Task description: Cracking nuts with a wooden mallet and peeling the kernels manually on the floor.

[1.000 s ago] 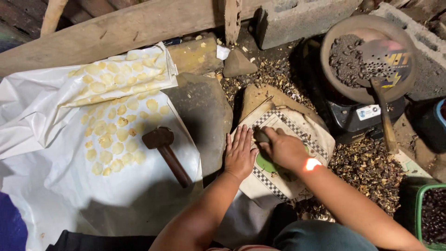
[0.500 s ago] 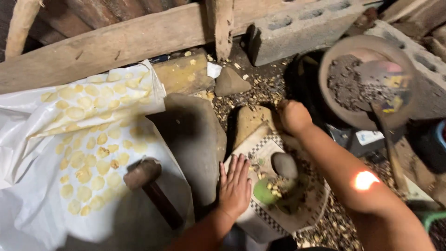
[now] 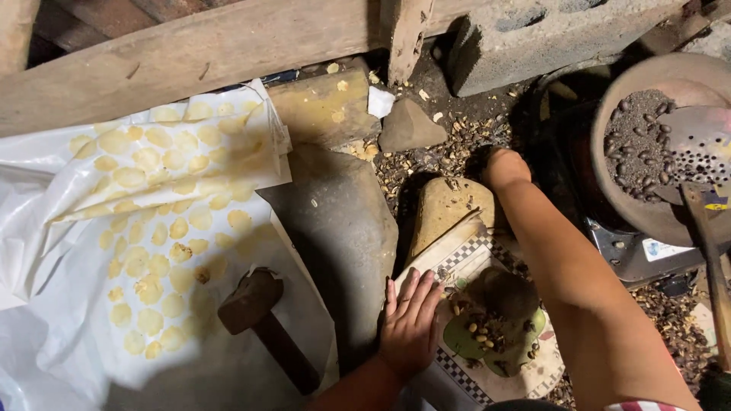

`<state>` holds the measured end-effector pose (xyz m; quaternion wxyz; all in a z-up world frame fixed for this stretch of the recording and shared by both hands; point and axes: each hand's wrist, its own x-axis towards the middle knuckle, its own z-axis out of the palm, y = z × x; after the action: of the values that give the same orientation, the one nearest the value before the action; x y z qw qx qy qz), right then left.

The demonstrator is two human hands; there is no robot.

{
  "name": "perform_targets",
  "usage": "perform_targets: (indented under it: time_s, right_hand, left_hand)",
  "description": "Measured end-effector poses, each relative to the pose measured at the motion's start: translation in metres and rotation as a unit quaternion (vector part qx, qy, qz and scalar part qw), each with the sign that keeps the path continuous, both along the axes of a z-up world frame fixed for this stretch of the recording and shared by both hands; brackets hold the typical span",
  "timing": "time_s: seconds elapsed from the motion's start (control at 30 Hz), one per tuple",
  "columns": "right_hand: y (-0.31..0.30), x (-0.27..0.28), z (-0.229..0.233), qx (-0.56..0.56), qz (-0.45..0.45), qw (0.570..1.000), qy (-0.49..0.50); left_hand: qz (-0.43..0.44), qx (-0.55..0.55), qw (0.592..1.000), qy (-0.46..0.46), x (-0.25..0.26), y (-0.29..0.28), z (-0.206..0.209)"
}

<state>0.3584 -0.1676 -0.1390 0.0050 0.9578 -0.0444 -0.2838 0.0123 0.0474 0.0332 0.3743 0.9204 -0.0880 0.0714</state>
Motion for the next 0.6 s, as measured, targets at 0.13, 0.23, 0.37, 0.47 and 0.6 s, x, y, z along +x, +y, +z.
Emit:
perform_targets:
  time_s: [0.13,0.23,0.37,0.47,0.6]
  right_hand:
    - [-0.003,-0.053,0.079,0.113,0.091,0.962,-0.232]
    - [-0.014,-0.131,0.174,0.166,0.033,0.956,-0.24]
    - [-0.062,-0.262,0.199,0.226,-0.109,0.957,-0.148]
    - [-0.061,-0.336,0.198,0.344,-0.1,0.931,-0.071]
    - [-0.031,-0.362,0.183,0.4,-0.034,0.913,-0.078]
  left_hand:
    - [0.029,0.038,0.996,-0.08,-0.003,-0.001,-0.017]
    - [0.014,0.06,0.995,-0.078,-0.007,-0.002,-0.02]
    - [-0.022,0.056,0.988,-0.145,0.008,0.003,-0.022]
    - [-0.063,0.057,0.986,-0.144,0.017,0.006,-0.054]
    - [-0.098,0.075,0.985,-0.123,0.022,0.007,-0.067]
